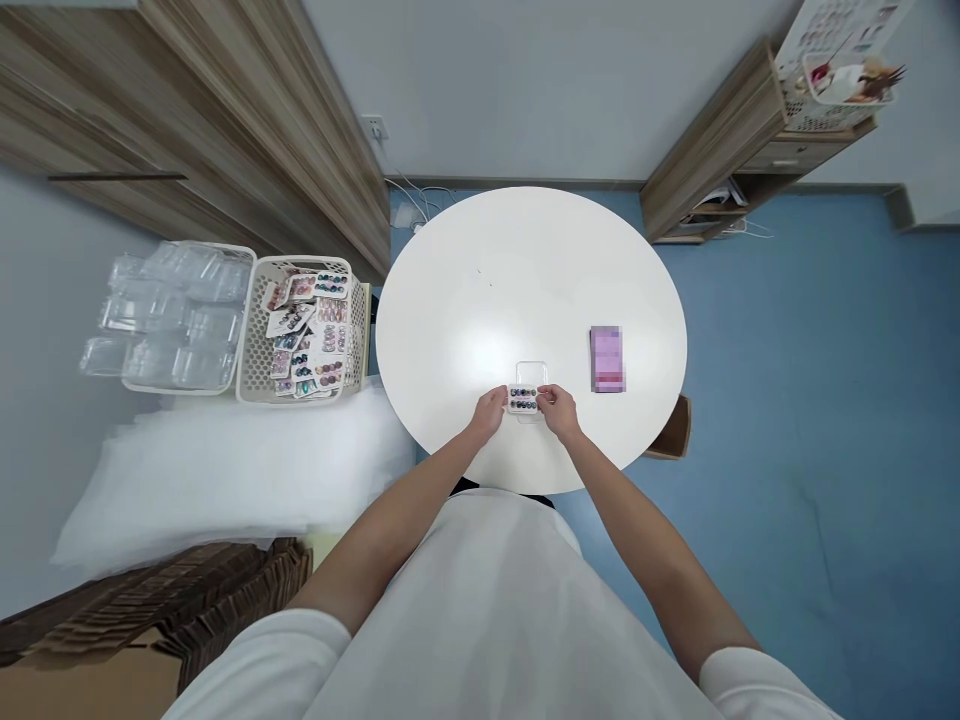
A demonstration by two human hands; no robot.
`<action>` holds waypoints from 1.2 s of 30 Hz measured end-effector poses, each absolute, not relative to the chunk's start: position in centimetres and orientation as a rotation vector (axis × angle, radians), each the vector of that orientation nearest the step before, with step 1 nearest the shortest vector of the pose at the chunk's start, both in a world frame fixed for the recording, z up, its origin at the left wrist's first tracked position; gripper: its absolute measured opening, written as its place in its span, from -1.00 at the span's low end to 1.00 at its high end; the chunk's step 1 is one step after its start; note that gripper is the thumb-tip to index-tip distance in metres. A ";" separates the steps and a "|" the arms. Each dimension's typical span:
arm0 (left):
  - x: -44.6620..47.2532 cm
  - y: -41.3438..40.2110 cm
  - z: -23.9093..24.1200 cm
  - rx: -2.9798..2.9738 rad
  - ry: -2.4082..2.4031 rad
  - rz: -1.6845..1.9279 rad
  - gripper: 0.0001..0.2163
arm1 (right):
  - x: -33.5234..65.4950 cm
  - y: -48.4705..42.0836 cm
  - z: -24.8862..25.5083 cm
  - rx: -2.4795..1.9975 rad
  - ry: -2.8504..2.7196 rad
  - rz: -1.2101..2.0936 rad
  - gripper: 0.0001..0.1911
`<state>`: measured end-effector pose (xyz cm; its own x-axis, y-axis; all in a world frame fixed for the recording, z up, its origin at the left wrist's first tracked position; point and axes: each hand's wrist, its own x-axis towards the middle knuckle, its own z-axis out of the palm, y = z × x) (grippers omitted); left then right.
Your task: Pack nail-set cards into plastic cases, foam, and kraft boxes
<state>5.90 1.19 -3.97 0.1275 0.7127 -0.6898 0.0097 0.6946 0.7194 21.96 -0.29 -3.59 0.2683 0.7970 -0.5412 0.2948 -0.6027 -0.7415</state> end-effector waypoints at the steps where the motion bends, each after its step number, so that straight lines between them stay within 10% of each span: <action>1: 6.6 0.8 -4.0 0.690 1.337 0.555 -0.67 | 22.7 -0.8 -3.5 -2.060 -0.983 1.296 -0.76; 36: 9.1 -1.1 -5.7 0.849 1.484 0.480 -0.97 | 25.6 -1.6 -6.8 -2.061 -1.022 1.375 -0.52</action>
